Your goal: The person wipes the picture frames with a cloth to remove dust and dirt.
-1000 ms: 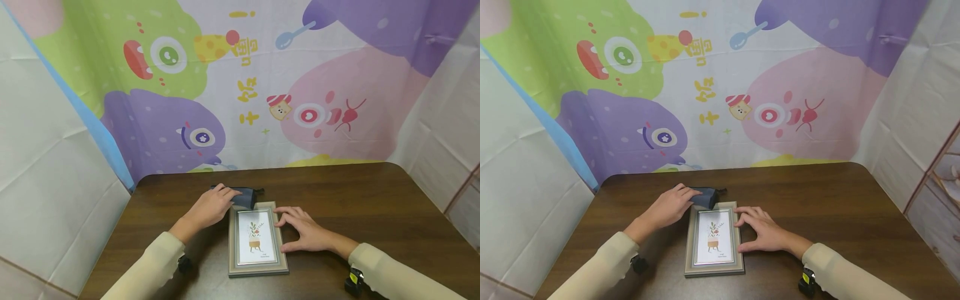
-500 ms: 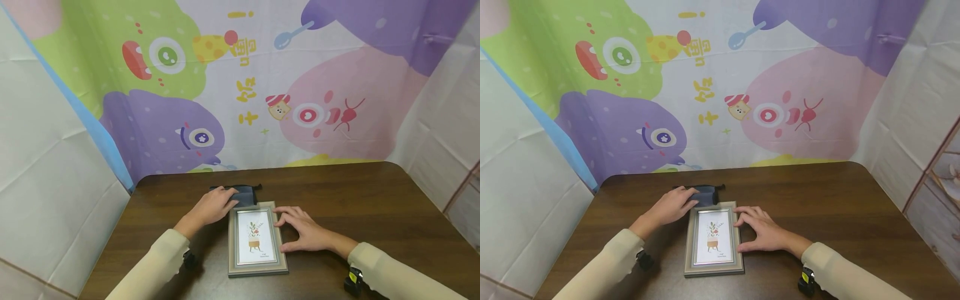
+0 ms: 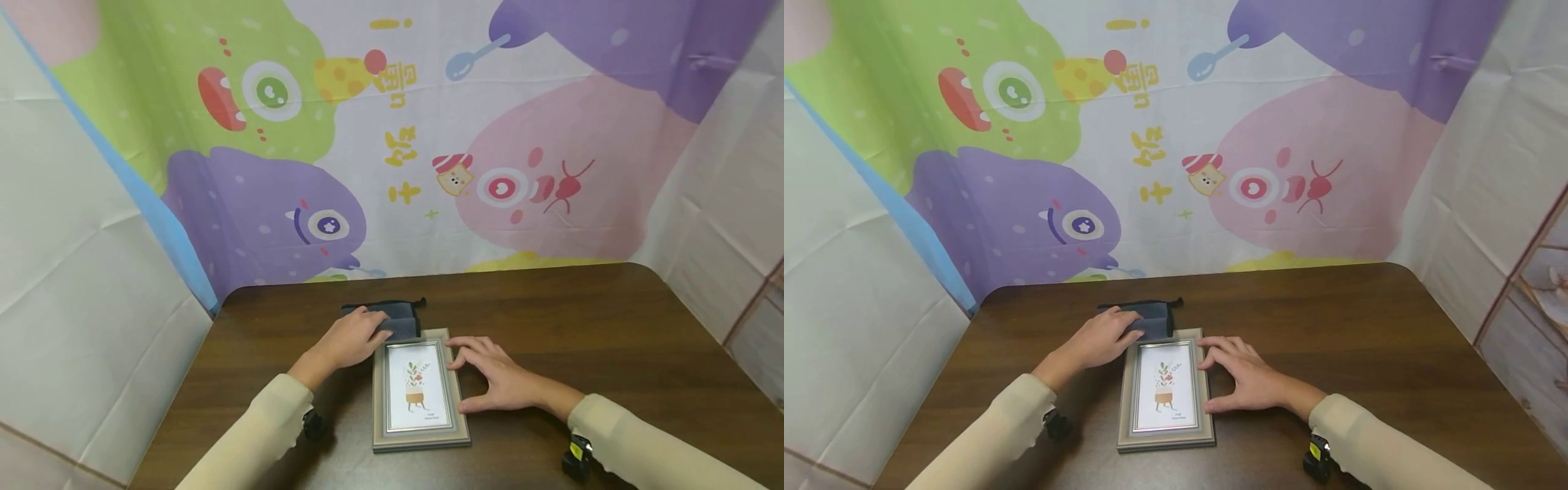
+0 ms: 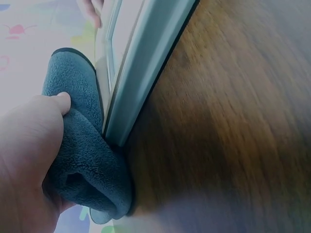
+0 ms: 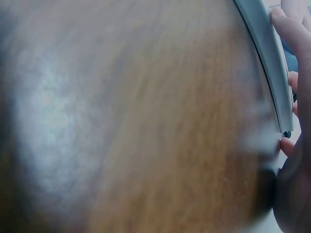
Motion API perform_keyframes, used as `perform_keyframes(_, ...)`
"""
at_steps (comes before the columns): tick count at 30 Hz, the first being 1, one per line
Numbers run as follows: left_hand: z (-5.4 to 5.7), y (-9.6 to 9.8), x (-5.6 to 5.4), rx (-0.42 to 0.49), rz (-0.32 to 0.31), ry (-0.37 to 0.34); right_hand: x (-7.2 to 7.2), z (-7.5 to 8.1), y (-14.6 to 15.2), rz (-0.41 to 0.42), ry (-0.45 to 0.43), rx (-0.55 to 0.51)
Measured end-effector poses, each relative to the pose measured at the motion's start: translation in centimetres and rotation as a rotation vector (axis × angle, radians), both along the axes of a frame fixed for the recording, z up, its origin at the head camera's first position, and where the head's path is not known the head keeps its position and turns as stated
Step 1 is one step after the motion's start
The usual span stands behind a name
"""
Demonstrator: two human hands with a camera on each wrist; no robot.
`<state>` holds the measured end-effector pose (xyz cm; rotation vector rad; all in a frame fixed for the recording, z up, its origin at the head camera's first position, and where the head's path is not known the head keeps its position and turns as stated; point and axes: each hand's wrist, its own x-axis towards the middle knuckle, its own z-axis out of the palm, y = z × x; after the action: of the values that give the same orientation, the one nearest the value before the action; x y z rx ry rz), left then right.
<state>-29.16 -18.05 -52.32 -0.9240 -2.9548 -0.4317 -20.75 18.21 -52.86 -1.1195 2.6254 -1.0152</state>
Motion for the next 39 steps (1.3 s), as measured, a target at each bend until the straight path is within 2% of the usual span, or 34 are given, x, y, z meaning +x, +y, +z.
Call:
perform_keyframes(2,2.3,0.7,1.4,0.01,-0.005,-0.029,0.0,0.0,0.0,0.002,0.0,-0.001)
perform_keyframes(3,2.8,0.9,1.7,0.001,-0.02,-0.012,0.0,0.0,0.0,0.002,0.0,-0.002)
perform_keyframes(4,3.9,1.2,2.3,0.003,-0.022,-0.028,0.0,0.0,0.0,0.002,0.0,-0.001)
perform_keyframes(5,4.3,1.4,2.5,-0.001,-0.026,-0.027,0.0,0.1,0.0,0.002,0.001,-0.001)
perform_keyframes(9,5.1,2.2,2.9,-0.022,-0.015,-0.037,0.0,0.1,0.0,0.003,0.008,0.003)
perform_keyframes(10,5.7,2.6,3.2,-0.022,0.0,-0.065,0.0,0.1,0.0,0.004,0.009,0.004)
perform_keyframes(17,5.6,3.5,2.9,0.005,0.011,-0.096,0.1,0.2,-0.3,0.015,0.007,0.003)
perform_keyframes(18,5.4,3.6,2.8,0.024,0.005,-0.096,0.1,0.2,-0.3,0.016,0.006,0.002)
perform_keyframes(20,4.1,3.4,1.9,0.044,-0.007,-0.077,0.0,0.3,-0.3,0.018,0.006,0.001)
perform_keyframes(25,-0.4,3.1,-1.4,0.08,0.002,-0.075,0.0,0.2,-0.2,0.015,0.016,-0.001)
perform_keyframes(27,-1.4,3.3,-2.3,0.082,0.01,-0.091,0.0,0.2,-0.2,0.011,0.02,0.002)
perform_keyframes(30,-2.0,4.0,-2.9,0.072,0.006,-0.085,-0.1,0.2,-0.1,0.009,0.018,0.009)
perform_keyframes(39,-2.1,6.9,-3.2,0.115,0.005,-0.127,0.0,0.2,0.0,0.007,0.013,0.007)
